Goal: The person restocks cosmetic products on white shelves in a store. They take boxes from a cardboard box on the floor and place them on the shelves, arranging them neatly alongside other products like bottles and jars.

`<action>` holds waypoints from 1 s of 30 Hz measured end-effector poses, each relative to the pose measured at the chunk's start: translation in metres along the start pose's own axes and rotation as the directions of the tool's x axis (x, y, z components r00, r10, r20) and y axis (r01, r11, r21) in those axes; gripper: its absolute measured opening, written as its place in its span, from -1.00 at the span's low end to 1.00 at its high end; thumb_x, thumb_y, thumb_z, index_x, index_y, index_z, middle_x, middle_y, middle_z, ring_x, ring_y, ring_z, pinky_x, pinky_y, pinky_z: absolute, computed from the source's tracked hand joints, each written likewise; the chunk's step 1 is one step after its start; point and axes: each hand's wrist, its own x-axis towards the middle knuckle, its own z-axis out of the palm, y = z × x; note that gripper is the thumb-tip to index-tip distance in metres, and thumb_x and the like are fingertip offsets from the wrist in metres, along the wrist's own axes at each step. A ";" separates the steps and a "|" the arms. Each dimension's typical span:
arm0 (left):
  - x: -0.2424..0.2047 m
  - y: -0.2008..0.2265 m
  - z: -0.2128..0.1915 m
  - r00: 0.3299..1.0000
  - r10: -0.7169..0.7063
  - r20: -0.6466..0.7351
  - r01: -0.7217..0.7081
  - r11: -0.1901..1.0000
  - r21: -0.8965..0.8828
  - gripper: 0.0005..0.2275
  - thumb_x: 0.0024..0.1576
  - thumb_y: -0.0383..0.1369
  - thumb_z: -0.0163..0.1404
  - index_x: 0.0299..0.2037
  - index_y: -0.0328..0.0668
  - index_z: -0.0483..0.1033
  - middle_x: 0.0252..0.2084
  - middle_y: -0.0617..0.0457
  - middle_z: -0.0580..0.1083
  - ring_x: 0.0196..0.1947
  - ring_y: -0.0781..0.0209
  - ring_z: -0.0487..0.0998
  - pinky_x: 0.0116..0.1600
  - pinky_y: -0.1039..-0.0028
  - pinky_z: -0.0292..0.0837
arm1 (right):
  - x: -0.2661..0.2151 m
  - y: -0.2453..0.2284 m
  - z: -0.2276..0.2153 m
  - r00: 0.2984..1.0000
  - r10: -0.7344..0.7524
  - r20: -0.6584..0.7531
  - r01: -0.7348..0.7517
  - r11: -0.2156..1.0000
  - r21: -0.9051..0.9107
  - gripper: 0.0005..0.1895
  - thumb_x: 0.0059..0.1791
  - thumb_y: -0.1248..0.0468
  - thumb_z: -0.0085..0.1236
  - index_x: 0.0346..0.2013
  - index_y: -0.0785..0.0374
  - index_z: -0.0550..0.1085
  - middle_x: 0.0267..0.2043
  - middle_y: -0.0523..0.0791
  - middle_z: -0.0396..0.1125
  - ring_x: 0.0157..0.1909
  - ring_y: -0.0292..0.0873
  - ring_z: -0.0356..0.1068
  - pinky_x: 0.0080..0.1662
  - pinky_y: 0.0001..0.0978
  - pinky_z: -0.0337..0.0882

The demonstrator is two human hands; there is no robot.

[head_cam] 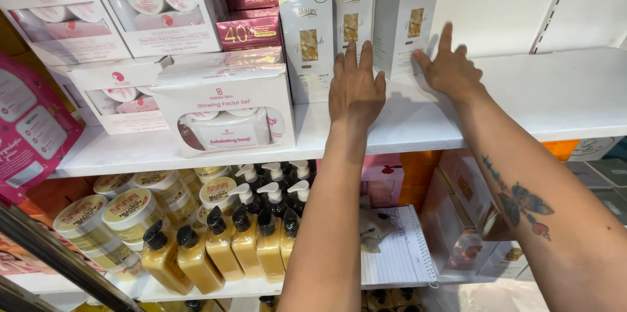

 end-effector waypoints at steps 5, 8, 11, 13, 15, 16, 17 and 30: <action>-0.004 0.002 -0.011 0.984 0.034 -0.173 -0.040 0.999 -0.030 -0.55 0.19 -0.33 0.01 0.31 -0.13 0.32 0.38 -0.12 0.28 0.28 -0.12 0.34 0.25 0.14 0.37 | -0.018 -0.027 0.001 0.889 -0.310 -0.337 0.335 0.942 0.017 -0.12 0.12 -0.08 0.06 0.62 0.00 -0.12 0.56 0.29 -0.20 0.50 0.43 -0.09 0.31 0.35 0.17; -0.005 0.002 -0.016 0.944 0.010 -0.330 -0.016 1.000 -0.016 -0.55 0.15 -0.38 0.02 0.29 -0.14 0.36 0.36 -0.08 0.26 0.28 -0.11 0.32 0.28 0.11 0.32 | -0.023 -0.045 0.006 0.741 -0.523 -0.422 0.508 0.847 -0.159 -0.20 0.11 0.00 0.19 0.60 -0.09 0.09 0.62 0.23 -0.31 0.57 0.40 -0.32 0.35 0.50 0.03; -0.006 0.005 -0.022 0.902 -0.016 -0.431 0.016 1.000 -0.003 -0.51 0.09 -0.40 0.04 0.28 -0.14 0.33 0.42 -0.14 0.16 0.34 -0.15 0.25 0.31 0.08 0.26 | -0.019 -0.047 0.013 0.716 -0.609 -0.342 0.532 0.793 -0.297 -0.24 0.03 -0.04 0.26 0.52 -0.21 0.24 0.65 0.15 -0.48 0.59 0.36 -0.55 0.31 0.68 -0.14; -0.006 0.005 -0.025 0.890 -0.028 -0.454 0.036 0.999 0.009 -0.50 0.07 -0.40 0.05 0.27 -0.11 0.31 0.47 -0.17 0.10 0.38 -0.16 0.21 0.32 0.08 0.24 | -0.012 -0.041 0.021 0.738 -0.612 -0.285 0.513 0.783 -0.351 -0.25 -0.02 -0.08 0.29 0.46 -0.26 0.30 0.65 0.10 -0.57 0.59 0.33 -0.65 0.28 0.76 -0.21; -0.008 0.003 -0.025 0.817 -0.006 -0.577 0.042 0.998 0.048 -0.29 0.05 -0.43 0.05 0.47 -0.11 0.06 0.52 -0.23 -0.02 0.50 -0.22 0.10 0.42 0.03 0.20 | -0.005 -0.030 0.029 0.781 -0.566 -0.264 0.432 0.795 -0.427 -0.26 -0.05 -0.11 0.30 0.42 -0.27 0.33 0.66 0.04 -0.64 0.58 0.30 -0.71 0.26 0.79 -0.26; -0.006 0.001 -0.021 0.816 -0.009 -0.578 0.044 0.998 0.047 -0.29 0.05 -0.43 0.05 0.47 -0.11 0.06 0.52 -0.23 -0.02 0.50 -0.22 0.10 0.42 0.03 0.20 | -0.002 -0.028 0.032 0.780 -0.567 -0.263 0.433 0.793 -0.428 -0.26 -0.05 -0.11 0.30 0.42 -0.27 0.33 0.66 0.04 -0.64 0.58 0.30 -0.71 0.26 0.79 -0.26; -0.004 -0.002 -0.017 0.807 -0.061 -0.588 0.094 0.995 0.027 -0.23 0.06 -0.45 0.04 0.51 -0.11 -0.07 0.55 -0.27 -0.09 0.54 -0.28 0.03 0.46 0.01 0.19 | 0.001 -0.027 0.036 0.790 -0.545 -0.279 0.414 0.812 -0.412 -0.26 -0.05 -0.11 0.29 0.42 -0.26 0.33 0.65 0.04 -0.65 0.57 0.32 -0.72 0.24 0.80 -0.27; 0.008 -0.013 0.002 0.855 -0.172 -0.489 0.268 0.954 0.133 -0.16 0.10 -0.60 -0.03 0.54 -0.02 -0.29 0.58 -0.28 -0.33 0.58 -0.32 -0.15 0.48 -0.07 0.13 | 0.019 -0.055 0.037 0.690 -0.573 -0.442 0.334 0.794 -0.509 -0.46 0.05 0.27 0.12 0.31 0.36 0.31 0.68 0.26 -0.47 0.63 0.40 -0.63 0.32 0.64 -0.47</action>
